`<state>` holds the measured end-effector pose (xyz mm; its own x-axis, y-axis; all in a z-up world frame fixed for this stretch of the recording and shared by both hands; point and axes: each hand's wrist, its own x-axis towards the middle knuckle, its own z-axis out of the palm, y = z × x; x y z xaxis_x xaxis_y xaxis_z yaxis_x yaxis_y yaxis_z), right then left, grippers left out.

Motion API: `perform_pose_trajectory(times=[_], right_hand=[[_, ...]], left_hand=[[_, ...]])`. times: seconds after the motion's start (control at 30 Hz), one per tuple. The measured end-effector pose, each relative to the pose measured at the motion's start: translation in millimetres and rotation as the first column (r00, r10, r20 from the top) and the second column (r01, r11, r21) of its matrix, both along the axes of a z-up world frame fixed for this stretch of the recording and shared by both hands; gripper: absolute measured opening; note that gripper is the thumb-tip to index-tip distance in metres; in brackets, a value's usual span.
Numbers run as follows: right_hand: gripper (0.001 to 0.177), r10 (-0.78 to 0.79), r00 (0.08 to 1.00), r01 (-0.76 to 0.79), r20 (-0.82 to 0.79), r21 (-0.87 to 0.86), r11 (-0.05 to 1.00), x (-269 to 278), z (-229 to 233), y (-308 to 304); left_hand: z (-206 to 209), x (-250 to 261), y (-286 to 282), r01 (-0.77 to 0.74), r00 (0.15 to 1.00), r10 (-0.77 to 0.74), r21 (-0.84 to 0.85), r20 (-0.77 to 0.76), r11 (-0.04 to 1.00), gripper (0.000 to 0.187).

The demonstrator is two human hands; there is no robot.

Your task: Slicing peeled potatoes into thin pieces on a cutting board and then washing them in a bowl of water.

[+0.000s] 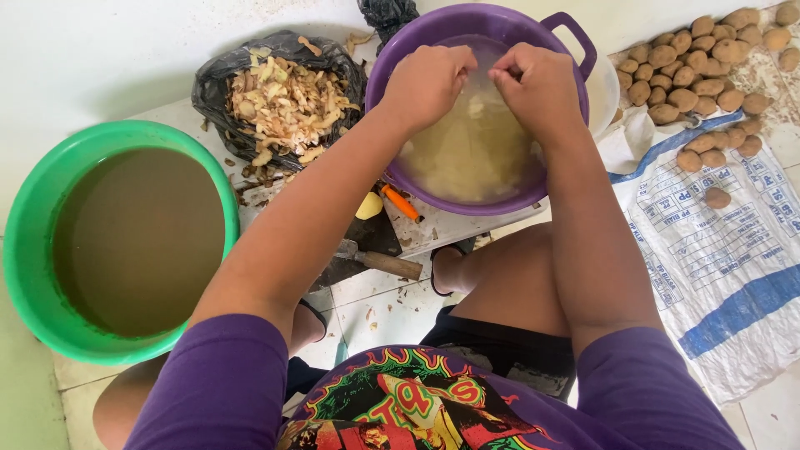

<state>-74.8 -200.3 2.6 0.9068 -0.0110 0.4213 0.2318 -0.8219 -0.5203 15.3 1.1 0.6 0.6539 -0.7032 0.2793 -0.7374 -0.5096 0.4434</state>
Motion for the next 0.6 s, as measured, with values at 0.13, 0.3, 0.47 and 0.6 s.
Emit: perform_pose_trajectory(times=[0.13, 0.3, 0.47, 0.6], right_hand=[[0.03, -0.021, 0.998, 0.024, -0.061, 0.057, 0.998, -7.4, 13.1, 11.9], [0.027, 0.087, 0.986, -0.104, -0.142, -0.11, 0.989, -23.8, 32.3, 14.7], [0.019, 0.046, 0.988, -0.054, -0.147, -0.053, 0.997, -56.0, 56.1, 26.8], [0.047, 0.106, 0.994, -0.106, -0.015, 0.014, 0.994, -87.0, 53.5, 48.4]], left_hand=[[36.6, -15.3, 7.0, -0.054, 0.987, 0.056, 0.019, -0.152, 0.998, 0.027], [64.9, -35.3, 22.9, 0.162, 0.966, -0.1, 0.258, -0.239, 0.952, 0.043], [58.9, -53.6, 52.6, 0.08, 0.997, -0.078, 0.11, -0.022, 0.991, 0.013], [75.3, -88.8, 109.9, -0.013, 1.0, 0.013, -0.057, -0.001, 0.998, 0.046]])
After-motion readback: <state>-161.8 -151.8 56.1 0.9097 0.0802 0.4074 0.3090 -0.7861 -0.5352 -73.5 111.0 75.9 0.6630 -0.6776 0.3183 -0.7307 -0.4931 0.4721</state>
